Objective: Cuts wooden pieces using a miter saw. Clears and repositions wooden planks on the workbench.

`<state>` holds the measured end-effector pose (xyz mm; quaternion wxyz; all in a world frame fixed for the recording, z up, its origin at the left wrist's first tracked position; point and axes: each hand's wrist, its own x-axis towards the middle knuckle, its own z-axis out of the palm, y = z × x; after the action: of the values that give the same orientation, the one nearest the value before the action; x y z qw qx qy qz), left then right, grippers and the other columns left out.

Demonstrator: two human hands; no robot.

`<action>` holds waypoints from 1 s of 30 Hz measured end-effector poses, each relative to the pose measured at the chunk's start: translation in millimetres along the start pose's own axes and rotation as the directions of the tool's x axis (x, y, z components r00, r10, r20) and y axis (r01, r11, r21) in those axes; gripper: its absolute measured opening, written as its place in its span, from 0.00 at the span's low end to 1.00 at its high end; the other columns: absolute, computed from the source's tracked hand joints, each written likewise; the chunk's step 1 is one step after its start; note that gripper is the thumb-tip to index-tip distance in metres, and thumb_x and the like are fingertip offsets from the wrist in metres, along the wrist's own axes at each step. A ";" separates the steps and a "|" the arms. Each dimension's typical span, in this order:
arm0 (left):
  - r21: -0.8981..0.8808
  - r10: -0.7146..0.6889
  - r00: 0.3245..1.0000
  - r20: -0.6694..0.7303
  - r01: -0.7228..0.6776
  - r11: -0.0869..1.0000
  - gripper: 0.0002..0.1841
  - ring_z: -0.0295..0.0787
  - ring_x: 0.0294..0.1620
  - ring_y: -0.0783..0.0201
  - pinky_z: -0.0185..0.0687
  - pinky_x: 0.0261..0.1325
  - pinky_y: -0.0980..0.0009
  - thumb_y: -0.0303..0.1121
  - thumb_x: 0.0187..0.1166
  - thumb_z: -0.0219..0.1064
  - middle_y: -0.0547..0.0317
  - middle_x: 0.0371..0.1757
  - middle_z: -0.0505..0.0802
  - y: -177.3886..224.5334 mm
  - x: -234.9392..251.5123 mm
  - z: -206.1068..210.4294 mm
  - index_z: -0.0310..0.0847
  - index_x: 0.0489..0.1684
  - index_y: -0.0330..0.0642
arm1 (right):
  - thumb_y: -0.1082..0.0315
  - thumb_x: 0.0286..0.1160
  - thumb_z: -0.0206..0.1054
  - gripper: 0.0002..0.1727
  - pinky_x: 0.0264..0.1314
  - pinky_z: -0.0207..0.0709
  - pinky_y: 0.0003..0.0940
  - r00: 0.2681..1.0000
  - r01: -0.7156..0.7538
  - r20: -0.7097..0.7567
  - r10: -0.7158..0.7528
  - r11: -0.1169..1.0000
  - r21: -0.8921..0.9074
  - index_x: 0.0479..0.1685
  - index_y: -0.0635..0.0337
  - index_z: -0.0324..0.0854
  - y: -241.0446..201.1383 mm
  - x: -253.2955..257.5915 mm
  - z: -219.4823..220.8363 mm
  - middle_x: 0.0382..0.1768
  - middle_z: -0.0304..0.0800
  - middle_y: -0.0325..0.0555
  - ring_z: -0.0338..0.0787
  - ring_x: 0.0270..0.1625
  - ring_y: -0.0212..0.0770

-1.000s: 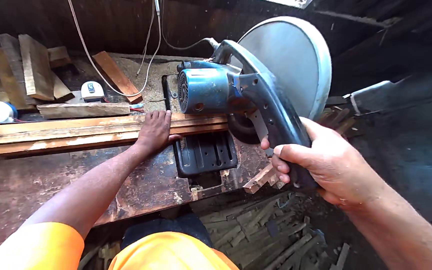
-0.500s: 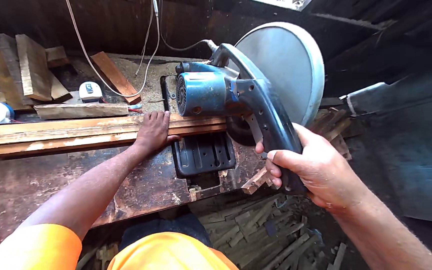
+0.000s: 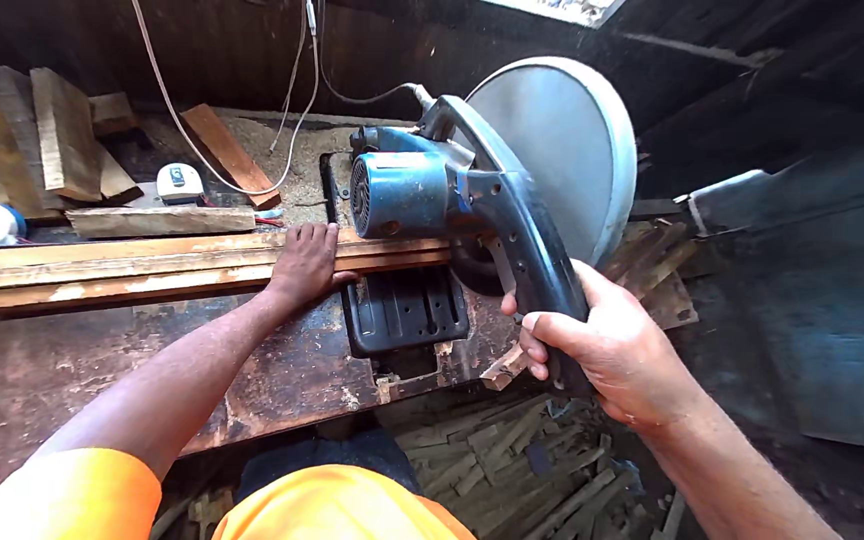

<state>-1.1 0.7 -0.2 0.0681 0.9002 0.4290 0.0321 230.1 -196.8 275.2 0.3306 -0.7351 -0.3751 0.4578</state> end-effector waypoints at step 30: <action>-0.031 -0.006 1.000 -0.017 0.006 0.999 0.55 0.79 0.74 0.38 0.66 0.78 0.39 0.79 0.69 0.56 0.37 0.71 0.84 0.3 -0.4 0.5 0.67 0.81 0.34 | 0.70 0.68 0.68 0.35 0.23 0.88 0.43 0.995 0.086 0.048 -0.085 0.996 -0.029 0.80 0.43 0.68 74.9 2.1 8.9 0.53 0.92 0.48 0.89 0.24 0.49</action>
<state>-1.0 0.2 -0.7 0.0787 0.8974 0.4316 0.0462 241.2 -231.2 208.9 0.3298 -0.7125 -0.4208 0.4545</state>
